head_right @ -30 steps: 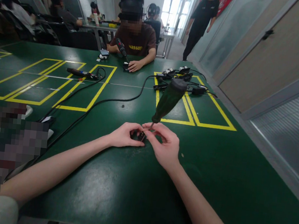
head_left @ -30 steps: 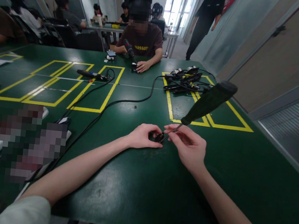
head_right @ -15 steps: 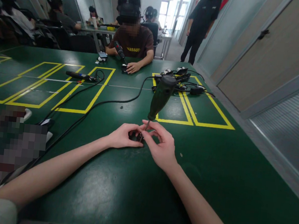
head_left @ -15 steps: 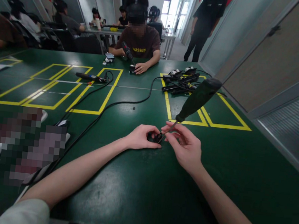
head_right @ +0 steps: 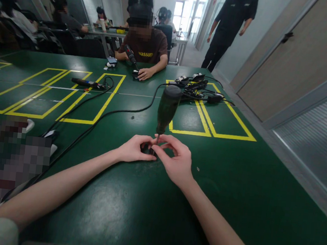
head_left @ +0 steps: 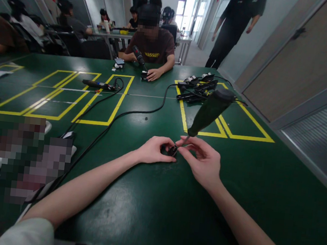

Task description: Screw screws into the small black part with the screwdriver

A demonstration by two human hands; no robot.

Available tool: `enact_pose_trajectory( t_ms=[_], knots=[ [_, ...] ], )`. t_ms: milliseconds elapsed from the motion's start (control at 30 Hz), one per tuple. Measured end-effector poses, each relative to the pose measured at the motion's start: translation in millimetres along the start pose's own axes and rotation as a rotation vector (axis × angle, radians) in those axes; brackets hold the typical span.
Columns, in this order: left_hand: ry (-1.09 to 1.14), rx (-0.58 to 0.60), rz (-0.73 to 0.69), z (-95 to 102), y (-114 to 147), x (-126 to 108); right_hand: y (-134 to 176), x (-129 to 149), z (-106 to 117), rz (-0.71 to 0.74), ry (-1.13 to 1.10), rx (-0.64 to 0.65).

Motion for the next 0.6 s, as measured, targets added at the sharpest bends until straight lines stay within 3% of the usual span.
enact_pose_trajectory(
  t_ms=[233,600],
  knots=[
    [-0.021,0.021,0.036,-1.1,-0.4,2.2,-2.0,8.3,-3.3,0.002,0.084,0.01],
    [0.035,0.035,-0.005,-2.4,-0.3,1.6,0.9,-5.7,-5.3,-0.104,-0.07,0.054]
  ],
)
Point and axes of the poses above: each hand's wrist, its own y-axis away from the middle knuckle, its own z-axis out of the back of the hand, x = y × z, the point moved 5 cm from there along -y, towards the middle knuckle, and after that the axes turned 5 degrees about -z, right-handed, at the moved point
